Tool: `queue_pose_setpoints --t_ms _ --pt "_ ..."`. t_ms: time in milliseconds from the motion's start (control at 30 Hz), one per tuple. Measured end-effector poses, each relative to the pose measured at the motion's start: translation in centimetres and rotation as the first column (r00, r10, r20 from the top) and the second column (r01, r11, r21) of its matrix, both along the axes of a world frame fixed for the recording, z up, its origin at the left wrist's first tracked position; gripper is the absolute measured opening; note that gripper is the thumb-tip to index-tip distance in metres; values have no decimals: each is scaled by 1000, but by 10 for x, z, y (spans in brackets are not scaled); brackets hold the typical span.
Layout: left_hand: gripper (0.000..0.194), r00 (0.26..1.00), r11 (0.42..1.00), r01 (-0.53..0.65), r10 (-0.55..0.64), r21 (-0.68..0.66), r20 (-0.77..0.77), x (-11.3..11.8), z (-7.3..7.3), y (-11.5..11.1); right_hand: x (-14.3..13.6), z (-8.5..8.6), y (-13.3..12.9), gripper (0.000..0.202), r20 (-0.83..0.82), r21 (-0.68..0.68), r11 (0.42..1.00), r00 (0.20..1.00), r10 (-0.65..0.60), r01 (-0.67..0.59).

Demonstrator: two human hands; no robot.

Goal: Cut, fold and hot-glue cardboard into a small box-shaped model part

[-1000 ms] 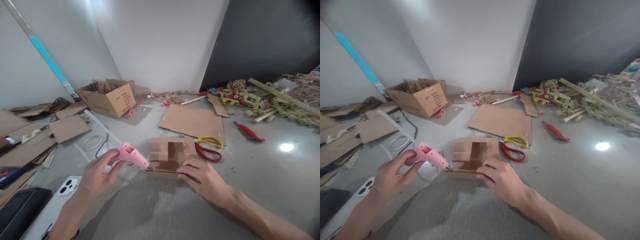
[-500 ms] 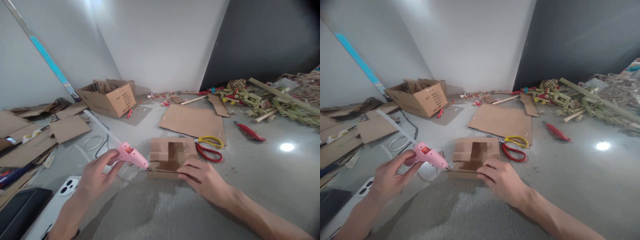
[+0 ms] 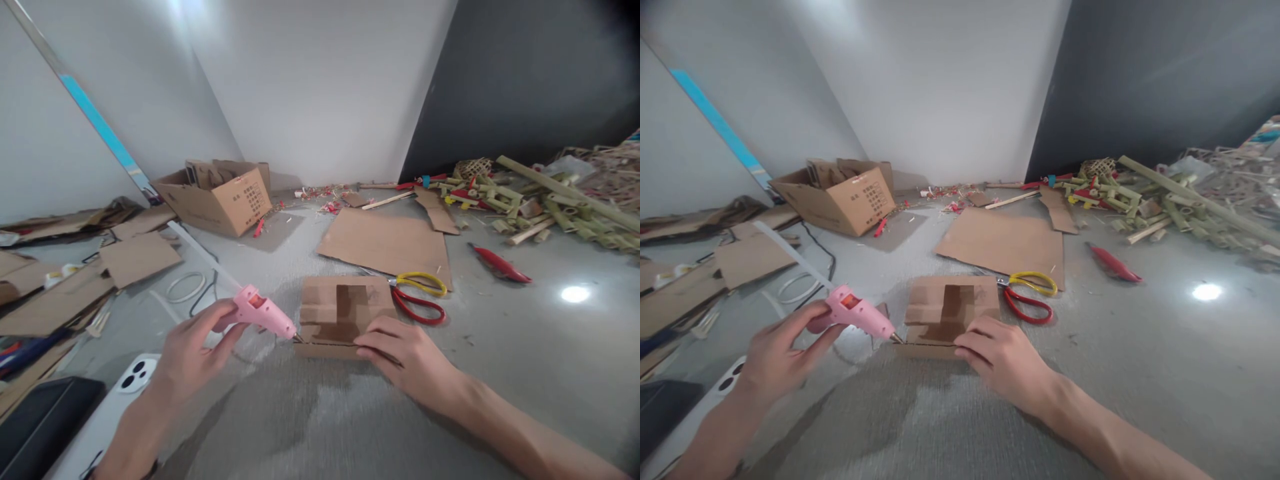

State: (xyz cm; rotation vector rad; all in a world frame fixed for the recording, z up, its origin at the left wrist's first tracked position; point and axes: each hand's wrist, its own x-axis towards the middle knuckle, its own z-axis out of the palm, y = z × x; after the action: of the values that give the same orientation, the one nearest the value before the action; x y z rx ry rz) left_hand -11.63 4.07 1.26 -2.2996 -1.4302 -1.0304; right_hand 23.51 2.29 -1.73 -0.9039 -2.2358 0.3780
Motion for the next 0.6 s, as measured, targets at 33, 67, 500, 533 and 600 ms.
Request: queue_pose_setpoints --t_ms 33,67,500,533,600 --pt "8 1000 1000 -5 5 0 2 0 0 0 0 0 0 20 0 -2 1000 1000 1 -1" --pt "8 1000 1000 -12 12 -8 1 0 1 0 0 -1 0 20 0 -3 1000 1000 3 -3" --pt "6 1000 1000 -11 11 -23 -11 0 4 -2 1 0 1 19 7 -20 1000 1000 1 -1" --pt "6 1000 1000 -2 2 -28 -9 0 5 -2 1 0 1 18 7 -22 1000 1000 2 -1" --pt "7 1000 1000 9 -9 -29 -4 -1 5 -1 1 0 1 18 4 -20 1000 1000 4 -4"
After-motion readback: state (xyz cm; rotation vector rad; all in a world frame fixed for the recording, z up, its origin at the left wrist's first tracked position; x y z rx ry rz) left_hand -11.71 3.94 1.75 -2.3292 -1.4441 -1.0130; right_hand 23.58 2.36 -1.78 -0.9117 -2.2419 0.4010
